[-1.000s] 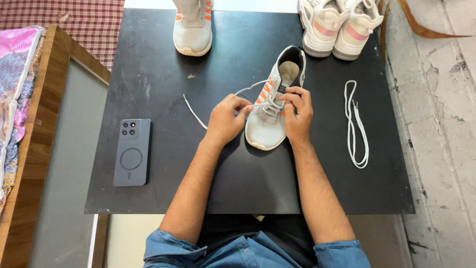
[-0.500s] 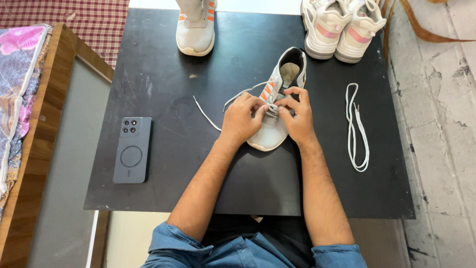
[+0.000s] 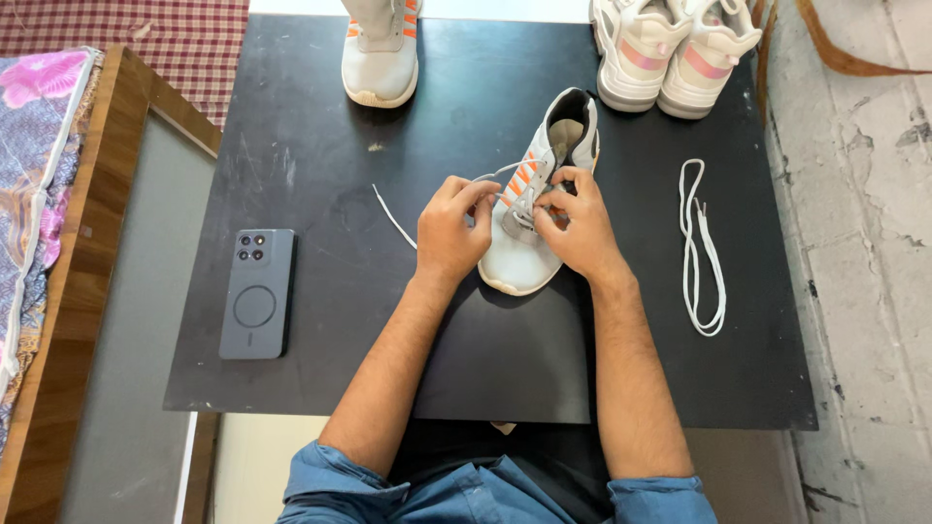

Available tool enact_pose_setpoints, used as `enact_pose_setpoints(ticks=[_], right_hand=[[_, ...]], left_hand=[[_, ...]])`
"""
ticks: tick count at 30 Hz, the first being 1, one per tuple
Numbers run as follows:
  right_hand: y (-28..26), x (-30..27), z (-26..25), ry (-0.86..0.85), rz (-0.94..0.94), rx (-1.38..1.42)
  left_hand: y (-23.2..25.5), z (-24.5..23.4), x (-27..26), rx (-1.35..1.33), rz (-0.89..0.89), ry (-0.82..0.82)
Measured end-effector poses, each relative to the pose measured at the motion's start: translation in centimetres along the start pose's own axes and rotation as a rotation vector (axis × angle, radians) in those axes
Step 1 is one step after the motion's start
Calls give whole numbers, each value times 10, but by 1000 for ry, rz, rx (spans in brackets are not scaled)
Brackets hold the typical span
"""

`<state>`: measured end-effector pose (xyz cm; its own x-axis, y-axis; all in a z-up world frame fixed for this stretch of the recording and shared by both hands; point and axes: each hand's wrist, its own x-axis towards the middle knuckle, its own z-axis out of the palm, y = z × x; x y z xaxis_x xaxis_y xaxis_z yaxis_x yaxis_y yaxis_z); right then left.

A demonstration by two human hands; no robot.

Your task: The person removes the laces from a white sneaker and then re-laces it by threading the laces through the eyelets and tying a knot. The task is performed on a dark tabletop with other shoes and a smartphone nearby.

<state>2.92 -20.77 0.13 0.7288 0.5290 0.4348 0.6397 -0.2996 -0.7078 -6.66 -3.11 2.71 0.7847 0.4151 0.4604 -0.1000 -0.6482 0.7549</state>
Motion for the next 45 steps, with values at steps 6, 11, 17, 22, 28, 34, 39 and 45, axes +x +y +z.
enact_pose_setpoints(ticks=[6, 11, 17, 22, 28, 34, 39, 45], right_hand=[[19, -8, 3, 52, 190, 362], [35, -11, 0, 31, 99, 529], [24, -9, 0, 29, 164, 570], [8, -8, -6, 15, 61, 320], [14, -9, -1, 78, 169, 437], [27, -11, 5, 69, 34, 419], [28, -10, 12, 76, 29, 409], [30, -10, 6, 35, 150, 617]], left_hand=[[7, 5, 0, 53, 244, -80], [16, 30, -3, 126, 324, -41], [11, 44, -4, 142, 228, -78], [7, 49, -4, 96, 201, -80], [17, 52, -4, 74, 131, -109], [32, 31, 5, 342, 223, -181], [40, 21, 8, 407, 292, -152], [24, 7, 9, 178, 189, 36]])
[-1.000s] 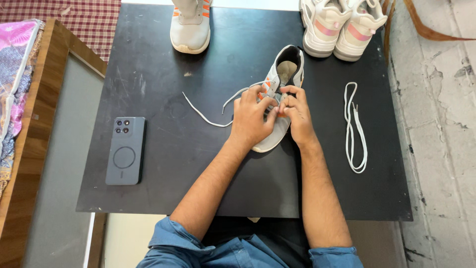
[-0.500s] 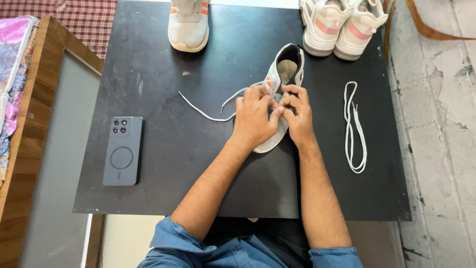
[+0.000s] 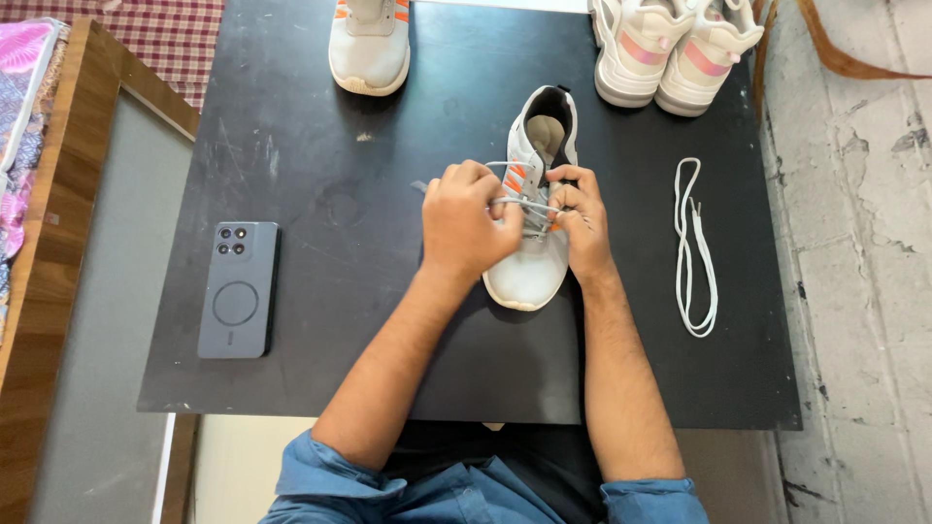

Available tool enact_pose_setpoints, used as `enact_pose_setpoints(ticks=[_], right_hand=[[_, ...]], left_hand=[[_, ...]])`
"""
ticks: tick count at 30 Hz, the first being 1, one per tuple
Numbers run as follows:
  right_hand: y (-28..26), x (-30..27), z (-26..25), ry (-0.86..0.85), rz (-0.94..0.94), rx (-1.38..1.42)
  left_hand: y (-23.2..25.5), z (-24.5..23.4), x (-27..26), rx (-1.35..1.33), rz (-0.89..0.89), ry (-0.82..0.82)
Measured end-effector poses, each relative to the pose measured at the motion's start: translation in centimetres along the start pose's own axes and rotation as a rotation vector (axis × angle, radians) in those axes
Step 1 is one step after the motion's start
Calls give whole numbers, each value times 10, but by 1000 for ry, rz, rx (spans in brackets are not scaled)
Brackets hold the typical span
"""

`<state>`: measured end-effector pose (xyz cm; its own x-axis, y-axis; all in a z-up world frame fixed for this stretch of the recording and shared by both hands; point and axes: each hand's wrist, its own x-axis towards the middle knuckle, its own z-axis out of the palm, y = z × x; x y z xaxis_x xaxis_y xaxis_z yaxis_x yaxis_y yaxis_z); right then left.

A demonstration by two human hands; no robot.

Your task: The person removes the laces from a white sneaker and then re-laces it by threading the laces through the eyelets and tying a knot. The task is performed on a dark tabletop with other shoes and a smartphone nearby.

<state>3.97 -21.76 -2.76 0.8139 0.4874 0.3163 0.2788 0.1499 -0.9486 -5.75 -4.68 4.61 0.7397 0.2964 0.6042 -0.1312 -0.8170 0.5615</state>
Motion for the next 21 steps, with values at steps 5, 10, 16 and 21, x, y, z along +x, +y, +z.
enact_pose_setpoints(ticks=[5, 10, 16, 21], right_hand=[[2, -1, 4, 29, -26, -10], [7, -2, 3, 41, -62, 20], [8, -2, 4, 48, -48, 77], [7, -3, 4, 50, -53, 53]], left_hand=[[-17, -13, 0, -386, -130, -53], [-23, -19, 1, -949, -303, -179], [-22, -31, 3, -1306, -280, -85], [-13, -31, 0, -1409, -166, -124]])
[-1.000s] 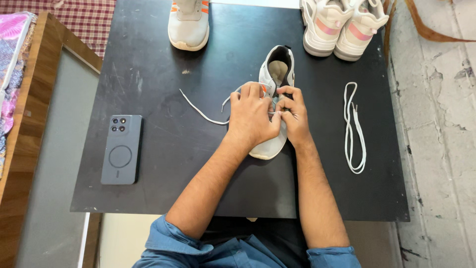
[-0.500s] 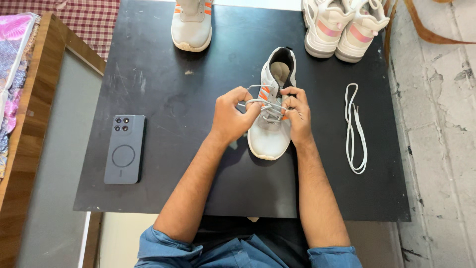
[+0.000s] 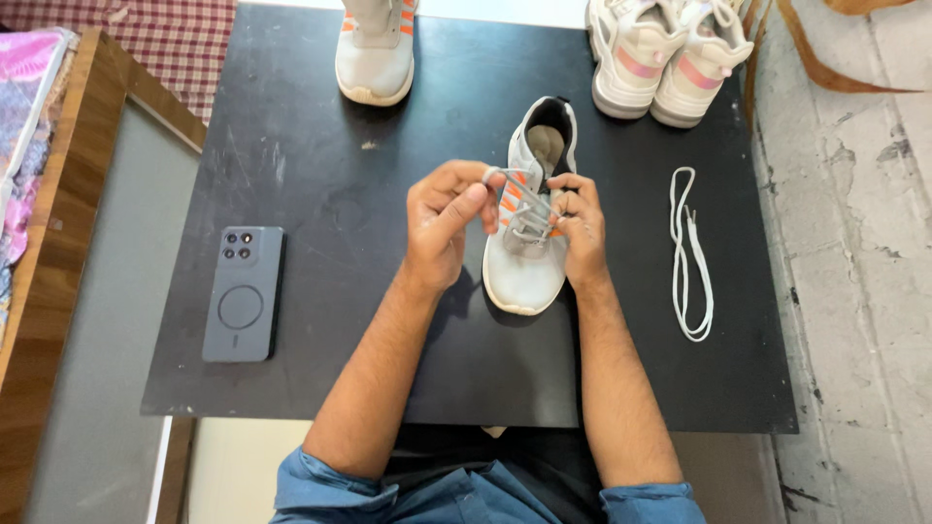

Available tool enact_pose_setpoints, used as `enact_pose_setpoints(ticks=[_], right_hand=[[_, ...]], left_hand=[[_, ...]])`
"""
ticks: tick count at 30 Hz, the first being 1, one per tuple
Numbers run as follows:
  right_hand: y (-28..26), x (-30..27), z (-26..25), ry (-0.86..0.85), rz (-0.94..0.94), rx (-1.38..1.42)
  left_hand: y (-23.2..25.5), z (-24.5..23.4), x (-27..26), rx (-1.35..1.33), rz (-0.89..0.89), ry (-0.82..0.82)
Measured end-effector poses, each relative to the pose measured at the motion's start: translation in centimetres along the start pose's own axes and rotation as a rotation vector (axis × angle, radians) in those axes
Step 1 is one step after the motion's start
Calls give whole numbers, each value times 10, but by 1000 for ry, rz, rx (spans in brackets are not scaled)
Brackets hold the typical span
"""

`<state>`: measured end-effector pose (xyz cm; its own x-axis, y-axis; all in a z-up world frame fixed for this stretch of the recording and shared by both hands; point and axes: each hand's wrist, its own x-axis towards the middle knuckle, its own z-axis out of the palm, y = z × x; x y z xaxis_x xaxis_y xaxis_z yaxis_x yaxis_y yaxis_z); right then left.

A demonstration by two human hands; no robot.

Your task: The person removes the laces from a white sneaker and then re-laces it by threading the laces through the eyelets and tying a knot. The task is performed on a dark tabletop with other shoes and a smartphone nearby.

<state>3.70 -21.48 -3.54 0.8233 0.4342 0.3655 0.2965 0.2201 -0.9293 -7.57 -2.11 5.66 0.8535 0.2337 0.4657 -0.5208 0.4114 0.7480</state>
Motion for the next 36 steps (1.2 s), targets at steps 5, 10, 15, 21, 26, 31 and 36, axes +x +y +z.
enact_pose_setpoints(ticks=[5, 10, 15, 21, 26, 31, 36], right_hand=[[0, -2, 1, 4, 11, 14], [0, 0, 1, 2, -31, -28], [-6, -2, 3, 18, -63, -49], [-15, -1, 11, -11, -208, -272], [-17, 1, 14, -42, -63, -216], [-24, -2, 17, -16, -118, -233], [-33, -5, 25, -51, -238, -513]], left_hand=[[-8, 10, 2, -125, -170, 54], [-15, 14, 1, -152, -210, -45], [-33, 21, 14, -28, -153, -49], [-49, 35, 25, 53, -144, -45], [-54, 38, 25, 253, -172, -67], [-58, 35, 28, 308, -128, -47], [-66, 30, 38, 290, -128, 71]])
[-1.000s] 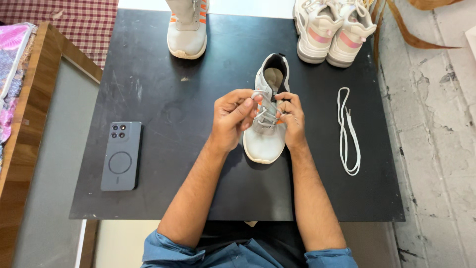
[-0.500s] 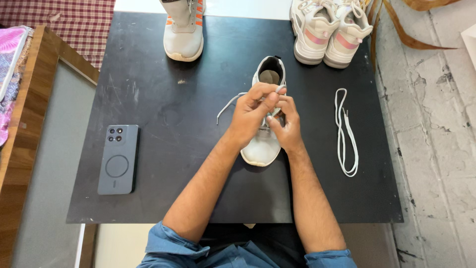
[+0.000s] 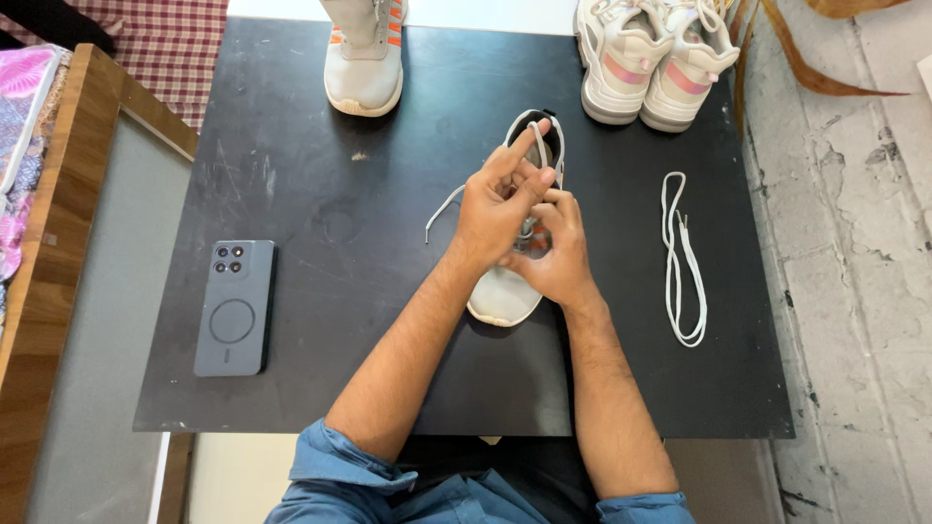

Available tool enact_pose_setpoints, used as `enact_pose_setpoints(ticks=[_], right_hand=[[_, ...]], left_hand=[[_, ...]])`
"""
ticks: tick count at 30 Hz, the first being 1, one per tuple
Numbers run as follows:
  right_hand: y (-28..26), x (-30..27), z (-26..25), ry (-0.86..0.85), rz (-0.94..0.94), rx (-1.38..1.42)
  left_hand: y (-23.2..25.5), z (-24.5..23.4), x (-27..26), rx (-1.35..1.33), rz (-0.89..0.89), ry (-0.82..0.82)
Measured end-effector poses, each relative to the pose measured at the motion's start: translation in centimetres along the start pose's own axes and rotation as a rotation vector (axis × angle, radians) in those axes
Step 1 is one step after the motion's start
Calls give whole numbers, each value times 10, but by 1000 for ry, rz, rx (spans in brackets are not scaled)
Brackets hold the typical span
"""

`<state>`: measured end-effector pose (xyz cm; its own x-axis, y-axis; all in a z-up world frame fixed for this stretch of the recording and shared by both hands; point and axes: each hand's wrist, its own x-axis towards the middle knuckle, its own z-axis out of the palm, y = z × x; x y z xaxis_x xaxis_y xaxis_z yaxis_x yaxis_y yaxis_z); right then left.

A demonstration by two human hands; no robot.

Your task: The person removes the laces from a white sneaker and then re-laces it by threading the laces through the eyelets and tying a knot. The task is performed on a dark tabletop with other shoes and a smartphone nearby.

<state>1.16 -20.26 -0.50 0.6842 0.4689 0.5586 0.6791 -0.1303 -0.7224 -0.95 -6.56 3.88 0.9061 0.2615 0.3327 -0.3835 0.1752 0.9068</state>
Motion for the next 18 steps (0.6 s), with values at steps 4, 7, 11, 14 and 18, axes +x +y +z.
enact_pose_setpoints(ticks=[4, 7, 11, 14, 18], right_hand=[[0, 1, 7, 44, 31, -155], [4, -2, 8, 131, 38, -71], [12, 0, 8, 241, 123, -1], [17, 3, 12, 384, 382, 245], [21, 1, 14, 467, 501, 400]], left_hand=[[-3, -2, 3, -64, -32, -12], [-5, -5, 1, -40, -71, 20], [-4, -17, -7, 242, 76, 95], [-3, -24, -16, 416, 145, 94], [-1, -27, -25, 532, 154, 99]])
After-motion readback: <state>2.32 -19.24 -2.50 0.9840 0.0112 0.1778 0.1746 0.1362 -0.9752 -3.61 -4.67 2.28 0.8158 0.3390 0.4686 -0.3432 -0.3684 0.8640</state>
